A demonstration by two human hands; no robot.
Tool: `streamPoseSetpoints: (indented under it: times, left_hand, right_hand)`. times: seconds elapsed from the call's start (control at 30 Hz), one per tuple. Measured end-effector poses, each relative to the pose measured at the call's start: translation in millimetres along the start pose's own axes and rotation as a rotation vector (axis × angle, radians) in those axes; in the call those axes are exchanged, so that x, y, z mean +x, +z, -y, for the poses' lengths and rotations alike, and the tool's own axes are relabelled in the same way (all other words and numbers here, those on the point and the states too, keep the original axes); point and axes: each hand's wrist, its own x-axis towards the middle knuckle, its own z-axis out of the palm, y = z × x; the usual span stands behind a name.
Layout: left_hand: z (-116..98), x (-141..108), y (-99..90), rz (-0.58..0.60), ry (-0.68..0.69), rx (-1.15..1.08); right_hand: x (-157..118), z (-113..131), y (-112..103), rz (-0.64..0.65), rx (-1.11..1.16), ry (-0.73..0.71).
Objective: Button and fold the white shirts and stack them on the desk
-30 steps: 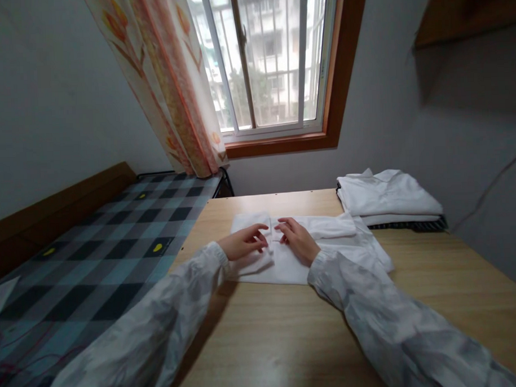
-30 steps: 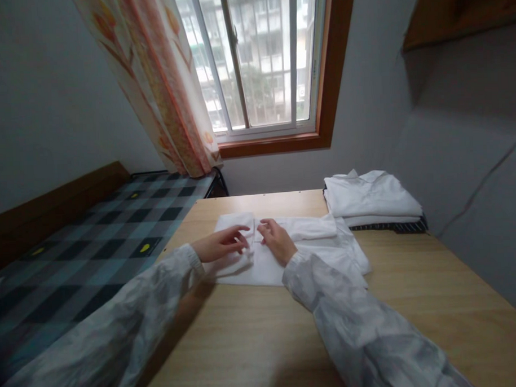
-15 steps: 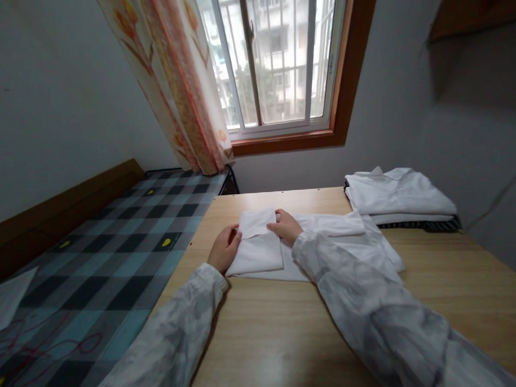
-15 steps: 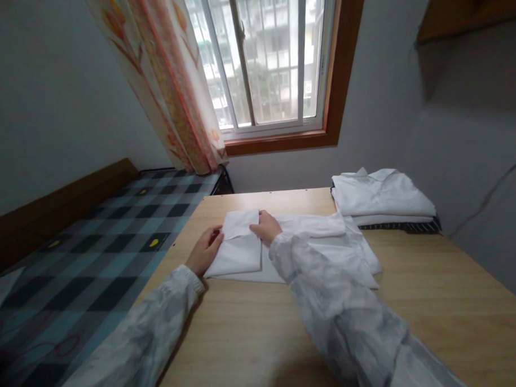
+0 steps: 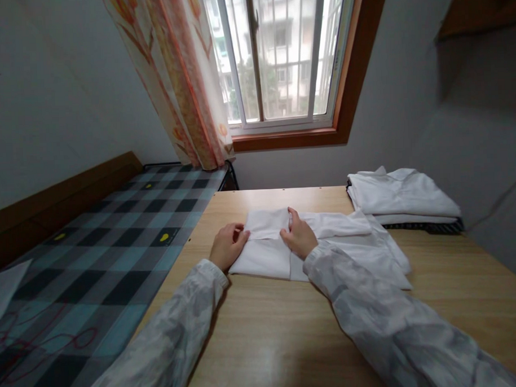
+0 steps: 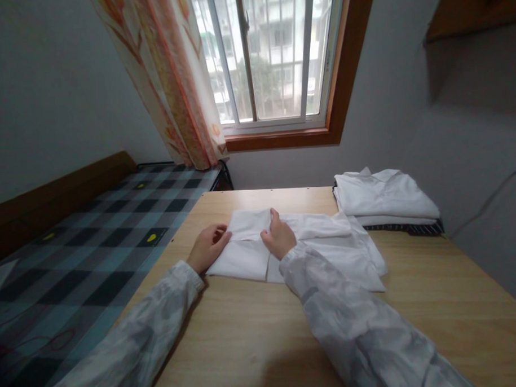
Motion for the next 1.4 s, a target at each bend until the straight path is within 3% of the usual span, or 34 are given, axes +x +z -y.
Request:
streamPoseSetpoints:
  times: [0.1,0.2,0.43,0.73,0.93,1.07,1.13,1.2,1.3,1.4]
  left_hand:
    - [-12.3,6.2,3.4,0.032,-0.155,-0.007]
    - [-25.0,14.4,3.7,0.085,-0.242,0.087]
    - [-41.3,21.0,-1.9,0.149,-0.238,0.244]
    - [-40.0,17.3,8.2,0.167,-0.144,0.313]
    - [-40.5,18.4,10.2,0.114,-0.128,0.137]
    - [-39.7,19.1,11.3,0.052,-0.159,0.034]
    - [-38.3,18.2,11.2,0.027,-0.163,0.01]
    - [-36.1,16.7,9.8,0.014,-0.159,-0.001]
    - [-30.9,15.0,4.7,0.002,-0.144,0.013]
    - [-23.5,15.9,-2.3,-0.002,-0.131,0.046]
  right_hand:
    - [-1.6,-1.7,0.8,-0.008,0.047,-0.034]
    - [-2.5,-1.1,-0.1,-0.067,0.23,-0.098]
    - [-7.3,-6.7,-2.7,-0.192,0.401,-0.108]
    - [-0.2,-21.7,-3.7,-0.183,0.168,-0.106]
    - [2.3,-25.4,-12.0,-0.206,-0.062,-0.11]
    - [-10.7,-7.4,-23.2,-0.319,-0.164,-0.297]
    - [-24.3,4.5,-23.7,-0.221,-0.131,-0.466]
    - [-39.3,11.6,-19.3,-0.038,-0.137,-0.592]
    - [-54.2,9.3,-7.5,0.192,-0.228,-0.588]
    - [-52.4,-0.3,2.1,0.276,-0.283,-0.543]
